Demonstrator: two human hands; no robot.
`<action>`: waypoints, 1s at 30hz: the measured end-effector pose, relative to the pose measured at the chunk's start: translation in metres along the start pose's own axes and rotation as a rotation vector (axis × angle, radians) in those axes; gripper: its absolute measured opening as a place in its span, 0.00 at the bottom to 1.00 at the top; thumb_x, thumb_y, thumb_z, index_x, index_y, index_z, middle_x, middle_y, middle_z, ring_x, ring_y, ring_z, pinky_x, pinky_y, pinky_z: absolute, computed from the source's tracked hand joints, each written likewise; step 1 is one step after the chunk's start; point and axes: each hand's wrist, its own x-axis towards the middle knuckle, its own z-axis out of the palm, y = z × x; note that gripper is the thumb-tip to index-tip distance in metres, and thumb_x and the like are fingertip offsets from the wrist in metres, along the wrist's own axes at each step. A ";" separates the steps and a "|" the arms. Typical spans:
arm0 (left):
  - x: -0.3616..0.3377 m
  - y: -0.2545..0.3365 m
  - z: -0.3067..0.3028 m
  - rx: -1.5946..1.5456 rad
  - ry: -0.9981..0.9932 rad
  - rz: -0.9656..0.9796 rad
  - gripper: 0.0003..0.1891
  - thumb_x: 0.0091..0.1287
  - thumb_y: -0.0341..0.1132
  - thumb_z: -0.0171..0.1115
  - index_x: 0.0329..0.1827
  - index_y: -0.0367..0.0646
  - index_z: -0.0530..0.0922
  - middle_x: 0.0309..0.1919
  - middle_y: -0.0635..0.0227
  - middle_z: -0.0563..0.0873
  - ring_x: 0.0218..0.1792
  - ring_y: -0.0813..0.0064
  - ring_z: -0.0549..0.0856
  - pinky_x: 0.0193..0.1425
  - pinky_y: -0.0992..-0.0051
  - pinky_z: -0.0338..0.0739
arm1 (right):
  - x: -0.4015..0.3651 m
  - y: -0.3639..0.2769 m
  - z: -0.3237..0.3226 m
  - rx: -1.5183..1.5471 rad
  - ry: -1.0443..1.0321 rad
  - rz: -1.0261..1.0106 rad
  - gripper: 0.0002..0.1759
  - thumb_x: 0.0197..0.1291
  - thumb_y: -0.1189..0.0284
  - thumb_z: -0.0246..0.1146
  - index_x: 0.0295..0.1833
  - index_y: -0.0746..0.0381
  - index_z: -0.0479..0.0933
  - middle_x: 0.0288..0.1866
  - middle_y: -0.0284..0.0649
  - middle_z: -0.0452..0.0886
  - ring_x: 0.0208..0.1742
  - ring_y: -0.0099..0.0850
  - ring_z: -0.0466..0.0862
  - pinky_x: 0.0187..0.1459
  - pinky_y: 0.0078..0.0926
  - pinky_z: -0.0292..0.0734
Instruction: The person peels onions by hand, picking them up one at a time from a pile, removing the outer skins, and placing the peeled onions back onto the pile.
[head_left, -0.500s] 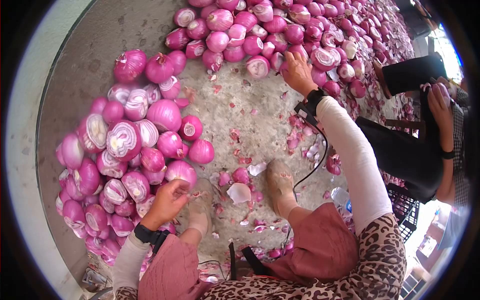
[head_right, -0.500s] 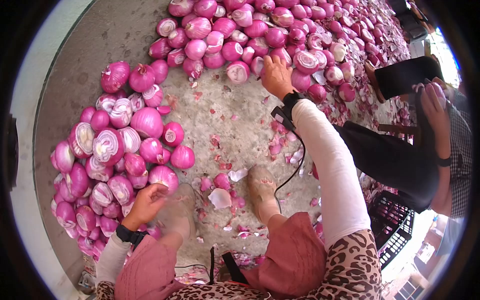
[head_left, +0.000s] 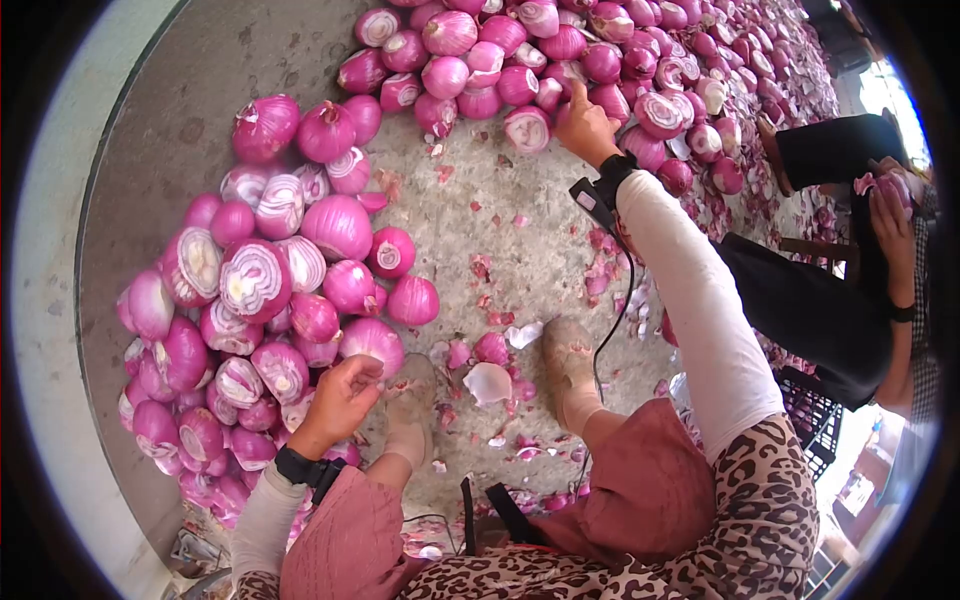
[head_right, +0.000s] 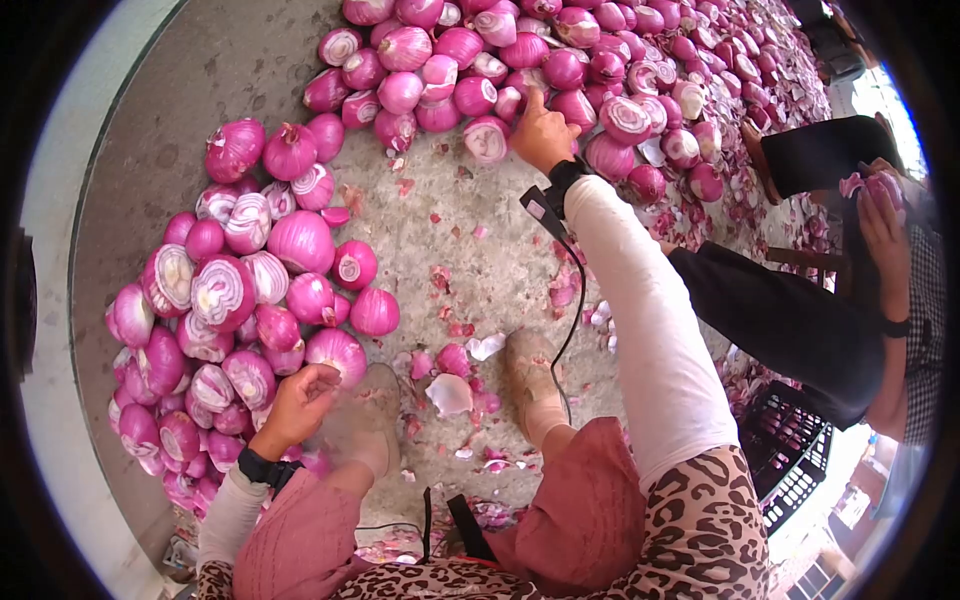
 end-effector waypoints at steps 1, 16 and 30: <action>0.000 0.001 0.000 0.018 -0.002 0.009 0.13 0.61 0.21 0.58 0.49 0.35 0.75 0.41 0.68 0.81 0.41 0.82 0.80 0.46 0.79 0.76 | -0.003 0.003 -0.002 0.054 0.010 0.017 0.26 0.55 0.67 0.56 0.61 0.58 0.62 0.43 0.55 0.82 0.48 0.53 0.81 0.48 0.60 0.64; -0.006 -0.008 0.009 0.001 -0.030 -0.005 0.12 0.61 0.23 0.60 0.49 0.35 0.75 0.40 0.68 0.82 0.41 0.80 0.80 0.46 0.78 0.75 | -0.108 0.032 -0.043 1.774 -0.870 0.347 0.19 0.63 0.78 0.54 0.60 0.66 0.68 0.51 0.41 0.77 0.52 0.34 0.79 0.50 0.33 0.78; 0.007 0.036 0.027 0.000 -0.071 0.132 0.34 0.55 0.25 0.67 0.66 0.39 0.63 0.54 0.64 0.74 0.51 0.77 0.76 0.52 0.75 0.74 | -0.204 -0.043 -0.034 1.787 -1.339 0.462 0.17 0.64 0.78 0.54 0.58 0.64 0.71 0.49 0.40 0.80 0.44 0.32 0.83 0.47 0.34 0.81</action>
